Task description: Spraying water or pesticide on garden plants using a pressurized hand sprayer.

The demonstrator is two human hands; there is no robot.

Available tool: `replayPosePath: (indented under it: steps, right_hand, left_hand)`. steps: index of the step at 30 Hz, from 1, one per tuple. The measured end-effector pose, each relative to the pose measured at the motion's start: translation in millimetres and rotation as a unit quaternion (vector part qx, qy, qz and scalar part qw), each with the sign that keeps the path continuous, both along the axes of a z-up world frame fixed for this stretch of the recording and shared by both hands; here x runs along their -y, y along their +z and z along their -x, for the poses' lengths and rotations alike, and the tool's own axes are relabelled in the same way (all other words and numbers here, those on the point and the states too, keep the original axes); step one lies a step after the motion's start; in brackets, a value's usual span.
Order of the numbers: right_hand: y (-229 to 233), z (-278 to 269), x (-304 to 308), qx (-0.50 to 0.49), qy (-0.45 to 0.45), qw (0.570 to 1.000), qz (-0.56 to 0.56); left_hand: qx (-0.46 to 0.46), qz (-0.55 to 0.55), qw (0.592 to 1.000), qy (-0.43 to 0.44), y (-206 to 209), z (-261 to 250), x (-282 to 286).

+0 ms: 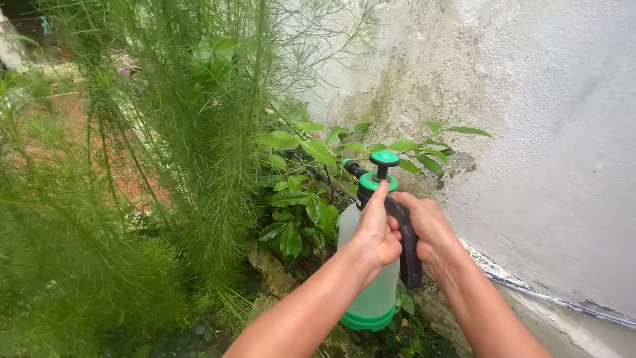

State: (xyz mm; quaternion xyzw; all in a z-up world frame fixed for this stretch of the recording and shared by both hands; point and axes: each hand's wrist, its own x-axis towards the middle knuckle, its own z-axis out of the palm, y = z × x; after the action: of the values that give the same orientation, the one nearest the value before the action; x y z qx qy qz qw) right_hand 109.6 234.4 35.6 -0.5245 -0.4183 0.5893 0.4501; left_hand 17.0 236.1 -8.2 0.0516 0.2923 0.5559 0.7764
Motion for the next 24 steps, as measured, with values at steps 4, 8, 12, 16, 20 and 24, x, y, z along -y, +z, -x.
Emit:
replayPosePath:
  steps: [4,8,12,16,20,24]
  right_hand:
    - [1.1,-13.9,5.0,-0.007,-0.003,1.0,0.007]
    - [0.9,-35.5,14.2,-0.004,-0.003,1.0,0.015]
    - [-8.8,-67.7,21.4,-0.012,-0.016,1.0,0.012]
    - [-8.2,-98.0,42.9,0.002,-0.044,0.999,0.02]
    - [-19.6,-136.8,63.8,0.014,-0.068,0.997,0.035]
    - [-33.6,-168.9,88.7,0.018,-0.098,0.994,0.045]
  left_hand:
    - [0.0,0.004,1.0,0.002,-1.5,-16.2,3.9]
    - [0.006,0.016,1.0,-0.008,-3.5,-40.2,12.5]
    - [0.012,0.021,0.999,-0.026,-6.1,-69.5,23.5]
    - [0.011,0.024,0.998,-0.053,-7.3,-101.9,39.6]
    - [0.009,0.038,0.995,-0.09,-18.2,-139.6,55.3]
    - [0.002,0.058,0.99,-0.131,-35.5,-176.4,72.9]
